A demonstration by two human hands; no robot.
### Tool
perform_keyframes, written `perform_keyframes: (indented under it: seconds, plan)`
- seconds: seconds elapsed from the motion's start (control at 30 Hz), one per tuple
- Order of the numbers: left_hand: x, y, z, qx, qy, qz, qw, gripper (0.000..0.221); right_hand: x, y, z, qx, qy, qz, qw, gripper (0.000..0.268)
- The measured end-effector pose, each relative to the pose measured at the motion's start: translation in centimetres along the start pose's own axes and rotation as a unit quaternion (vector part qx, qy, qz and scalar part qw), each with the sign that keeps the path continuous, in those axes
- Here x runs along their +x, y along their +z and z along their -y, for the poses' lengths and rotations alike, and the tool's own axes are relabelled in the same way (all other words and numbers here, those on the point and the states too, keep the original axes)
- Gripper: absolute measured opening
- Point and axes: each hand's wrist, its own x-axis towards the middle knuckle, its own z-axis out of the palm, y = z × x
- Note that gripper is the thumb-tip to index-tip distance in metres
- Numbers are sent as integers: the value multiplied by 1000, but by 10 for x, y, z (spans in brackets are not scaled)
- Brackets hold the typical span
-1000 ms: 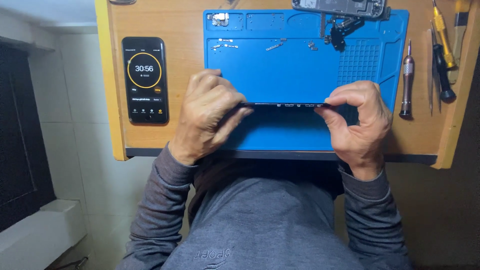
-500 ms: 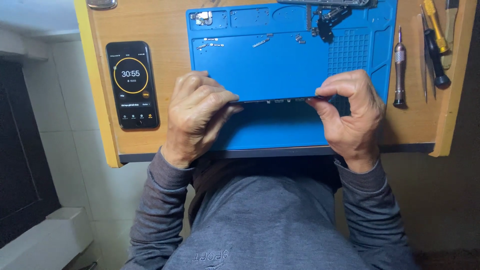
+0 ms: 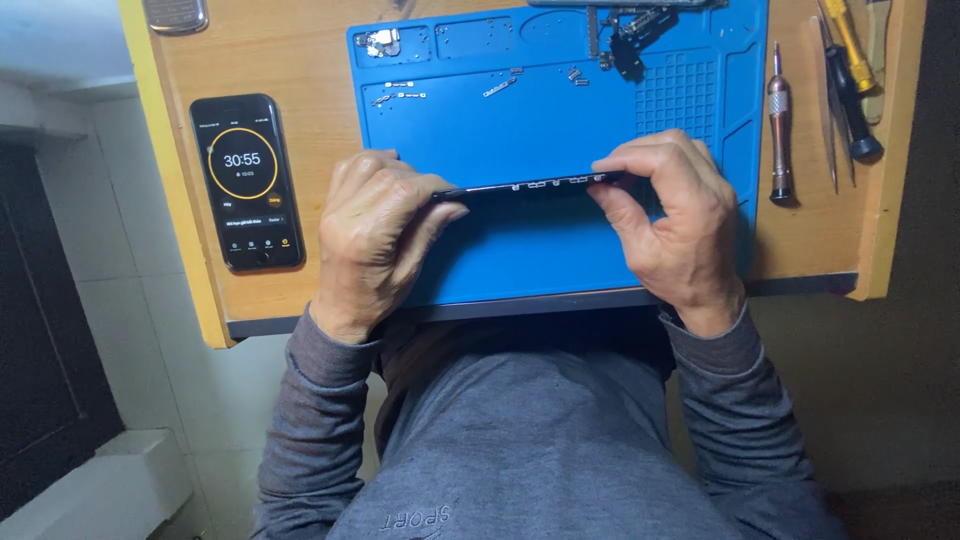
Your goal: Disassembling a mobile phone by removing internal screws using tweezers on a repair mat.
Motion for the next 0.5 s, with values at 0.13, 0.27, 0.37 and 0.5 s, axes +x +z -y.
perform_keyframes:
  seconds: [0.13,0.27,0.37,0.5]
  plan:
    - [0,-1,-1,2,-1,3,1000,14,0,2,-2,-31,-12,13,999,14]
    - [0,-2,-2,-3,21,-5,1000,13,1,0,0,-28,-29,7,999,11]
    - [1,-3,-2,-5,31,-14,999,13,1,-1,0,-23,-39,-1,999,8]
    - [1,-3,-2,-1,40,-25,999,13,2,-2,2,-17,-48,-8,999,5]
